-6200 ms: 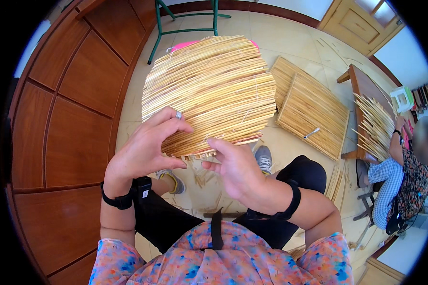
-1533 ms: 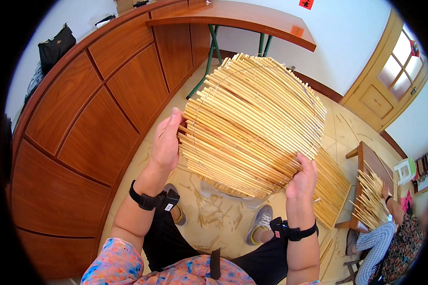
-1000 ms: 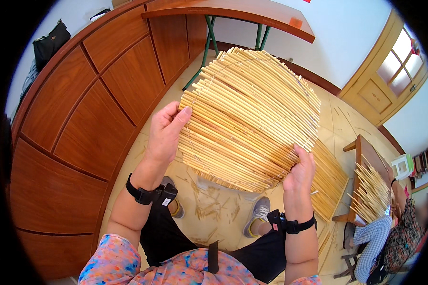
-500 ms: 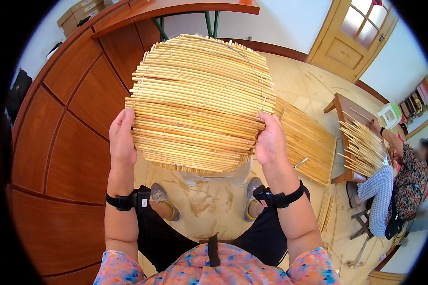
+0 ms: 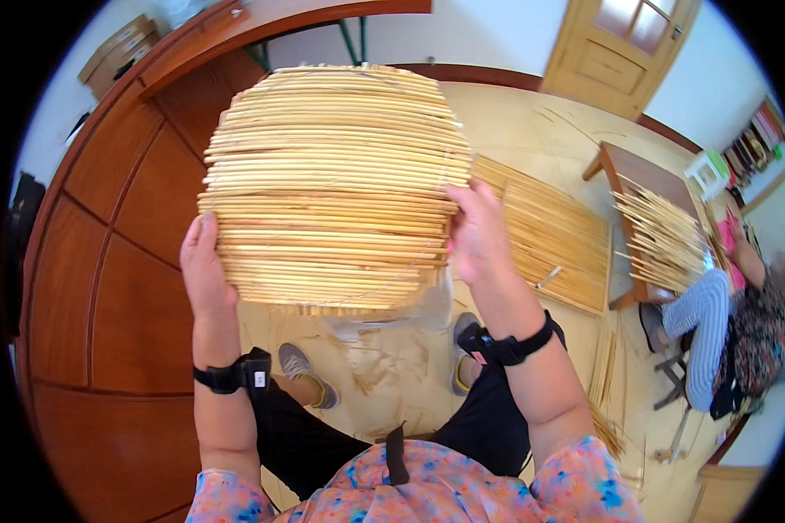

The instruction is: The person assembles a circular straw item by threading a needle and string through bundles of straw, then uses snips to trim the edges of the straw to a uniform shape.

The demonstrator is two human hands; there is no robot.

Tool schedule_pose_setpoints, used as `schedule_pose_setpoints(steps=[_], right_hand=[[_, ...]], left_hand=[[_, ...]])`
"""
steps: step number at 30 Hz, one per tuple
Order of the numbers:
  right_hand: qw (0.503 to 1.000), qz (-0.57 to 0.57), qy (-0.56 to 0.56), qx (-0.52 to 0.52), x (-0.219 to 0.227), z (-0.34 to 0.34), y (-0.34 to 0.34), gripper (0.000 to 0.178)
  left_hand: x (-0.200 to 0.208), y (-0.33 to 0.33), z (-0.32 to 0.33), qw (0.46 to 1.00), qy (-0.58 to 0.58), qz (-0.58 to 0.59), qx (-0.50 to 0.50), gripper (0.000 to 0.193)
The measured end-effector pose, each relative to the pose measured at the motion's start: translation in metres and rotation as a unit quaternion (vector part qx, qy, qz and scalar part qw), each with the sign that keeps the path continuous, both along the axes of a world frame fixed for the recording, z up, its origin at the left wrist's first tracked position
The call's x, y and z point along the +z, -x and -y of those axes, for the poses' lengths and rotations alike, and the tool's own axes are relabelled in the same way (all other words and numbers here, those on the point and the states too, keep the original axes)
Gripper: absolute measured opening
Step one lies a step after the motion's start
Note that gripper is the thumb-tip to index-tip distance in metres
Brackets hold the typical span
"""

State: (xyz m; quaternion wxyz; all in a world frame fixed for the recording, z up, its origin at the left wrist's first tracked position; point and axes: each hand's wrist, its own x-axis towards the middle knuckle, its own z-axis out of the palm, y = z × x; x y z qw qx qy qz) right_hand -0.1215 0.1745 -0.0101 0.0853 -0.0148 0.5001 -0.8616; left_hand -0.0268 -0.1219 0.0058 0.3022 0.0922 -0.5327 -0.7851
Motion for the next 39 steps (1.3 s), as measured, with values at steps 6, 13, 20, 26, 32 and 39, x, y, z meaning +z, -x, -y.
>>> schedule_pose_setpoints(steps=[6, 13, 20, 26, 32, 39], right_hand=[[0.970, -0.083, -0.095, -0.206, 0.014, -0.003, -0.011, 0.042], [0.958, -0.157, -0.104, -0.215, 0.021, 0.005, -0.018, 0.031], [0.954, -0.198, -0.157, -0.164, 0.023, 0.017, -0.025, 0.023], [0.904, -0.315, -0.248, -0.147, 0.016, 0.029, -0.034, 0.018], [0.817, -0.422, -0.365, -0.144, 0.017, 0.045, -0.052, 0.021], [0.736, -0.574, -0.312, 0.177, 0.023, 0.050, -0.078, 0.026]], left_hand=[[-0.007, 0.005, -0.002, 0.997, -0.059, -0.051, -0.025, 0.019], [-0.008, 0.011, -0.011, 0.992, -0.102, -0.078, -0.009, 0.023], [0.001, 0.007, -0.009, 0.997, -0.070, -0.030, 0.005, 0.025], [0.003, 0.005, -0.016, 0.999, 0.000, -0.042, 0.014, 0.023], [-0.004, 0.001, -0.010, 0.990, 0.142, -0.001, 0.006, 0.021], [-0.007, 0.006, -0.021, 0.994, 0.099, -0.023, 0.046, 0.024]])
